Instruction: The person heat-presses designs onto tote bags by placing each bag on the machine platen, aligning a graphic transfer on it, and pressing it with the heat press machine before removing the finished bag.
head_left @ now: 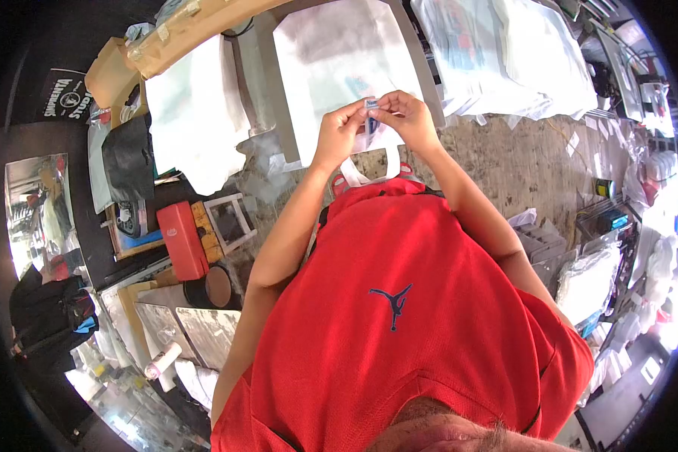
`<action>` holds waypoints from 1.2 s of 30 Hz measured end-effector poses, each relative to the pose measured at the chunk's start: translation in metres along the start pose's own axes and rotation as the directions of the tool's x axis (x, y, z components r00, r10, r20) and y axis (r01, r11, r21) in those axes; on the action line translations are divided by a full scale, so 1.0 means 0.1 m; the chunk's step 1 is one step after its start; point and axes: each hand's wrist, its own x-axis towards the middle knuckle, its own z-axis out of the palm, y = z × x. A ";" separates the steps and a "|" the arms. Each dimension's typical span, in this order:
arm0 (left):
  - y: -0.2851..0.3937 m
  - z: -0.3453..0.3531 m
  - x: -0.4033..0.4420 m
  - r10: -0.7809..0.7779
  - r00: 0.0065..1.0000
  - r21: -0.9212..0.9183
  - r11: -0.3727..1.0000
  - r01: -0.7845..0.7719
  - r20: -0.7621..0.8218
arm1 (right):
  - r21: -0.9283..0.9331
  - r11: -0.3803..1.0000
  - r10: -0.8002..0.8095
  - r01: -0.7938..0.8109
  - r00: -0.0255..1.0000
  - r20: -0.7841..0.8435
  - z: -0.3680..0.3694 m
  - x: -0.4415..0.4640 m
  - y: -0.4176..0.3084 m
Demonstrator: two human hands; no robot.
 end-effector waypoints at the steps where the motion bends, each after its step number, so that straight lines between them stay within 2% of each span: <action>1: 0.00 0.00 -0.01 -0.024 1.000 -0.176 0.984 0.026 0.013 | 0.002 1.000 0.002 -0.002 1.000 -0.001 0.00 -0.01 -0.01; 3: 0.03 -0.02 -0.04 -0.045 0.999 -0.201 0.978 0.048 0.020 | -0.045 0.998 -0.051 0.050 0.998 -0.027 0.00 -0.01 -0.02; 5: 0.07 -0.04 -0.05 -0.162 0.986 -0.276 0.947 0.167 0.038 | -0.088 0.992 -0.095 0.093 0.995 -0.013 0.00 -0.02 -0.05; 6: 0.07 -0.05 -0.05 -0.161 0.986 -0.276 0.947 0.165 0.035 | -0.131 0.982 -0.136 0.135 0.991 0.005 0.01 -0.03 -0.10; 8: 0.06 -0.06 -0.04 -0.158 0.982 -0.412 0.892 0.187 0.102 | -0.160 0.973 -0.168 0.166 0.986 0.004 0.02 -0.08 -0.20; 12: 0.05 -0.07 -0.05 -0.150 0.980 -0.419 0.887 0.193 0.132 | -0.248 0.936 -0.254 0.249 0.967 0.012 0.00 -0.12 -0.32; 15: 0.04 -0.06 -0.04 -0.134 0.983 -0.416 0.892 0.176 0.128 | -0.234 0.936 -0.269 0.264 0.963 0.012 0.00 -0.14 -0.37; 21: 0.02 -0.05 -0.02 -0.120 0.984 -0.439 0.883 0.167 0.132 | -0.243 0.931 -0.273 0.273 0.962 0.034 -0.05 -0.14 -0.36; 23: 0.13 0.02 -0.02 -0.165 0.986 -0.435 0.886 0.162 0.033 | -0.214 0.947 -0.242 0.239 0.970 0.013 -0.09 -0.13 -0.30; 25: 0.14 0.03 0.02 -0.179 0.984 -0.437 0.885 0.161 -0.001 | -0.184 0.961 -0.210 0.205 0.978 -0.008 -0.20 -0.09 -0.22; 27: 0.14 0.00 0.06 -0.188 0.982 -0.439 0.885 0.155 -0.032 | -0.438 0.897 -0.094 0.066 0.995 -0.043 -0.53 0.08 -0.09; 29: 0.11 -0.11 0.08 -0.178 0.964 -0.410 0.908 0.084 -0.198 | -0.349 0.937 -0.130 0.017 0.944 -0.304 -1.02 0.46 0.41; 31: 0.02 -0.25 0.08 -0.205 0.921 -0.403 0.913 0.059 -0.330 | -0.165 0.982 0.000 -0.096 0.866 -0.501 -1.67 0.75 0.51; 33: -0.11 -0.39 0.05 -0.232 0.871 -0.419 0.908 0.033 -0.433 | -0.189 0.953 0.041 -0.236 0.720 -0.692 -2.51 1.17 1.10; 35: -0.14 -0.41 -0.03 -0.253 0.839 -0.438 0.899 0.019 -0.482 | -0.182 0.930 0.049 -0.319 0.599 -0.799 -2.87 1.27 1.07; 36: -0.18 -0.44 -0.08 -0.281 0.796 -0.452 0.892 0.011 -0.536 | -0.044 0.958 0.138 -0.285 0.586 -0.799 -3.02 1.36 1.14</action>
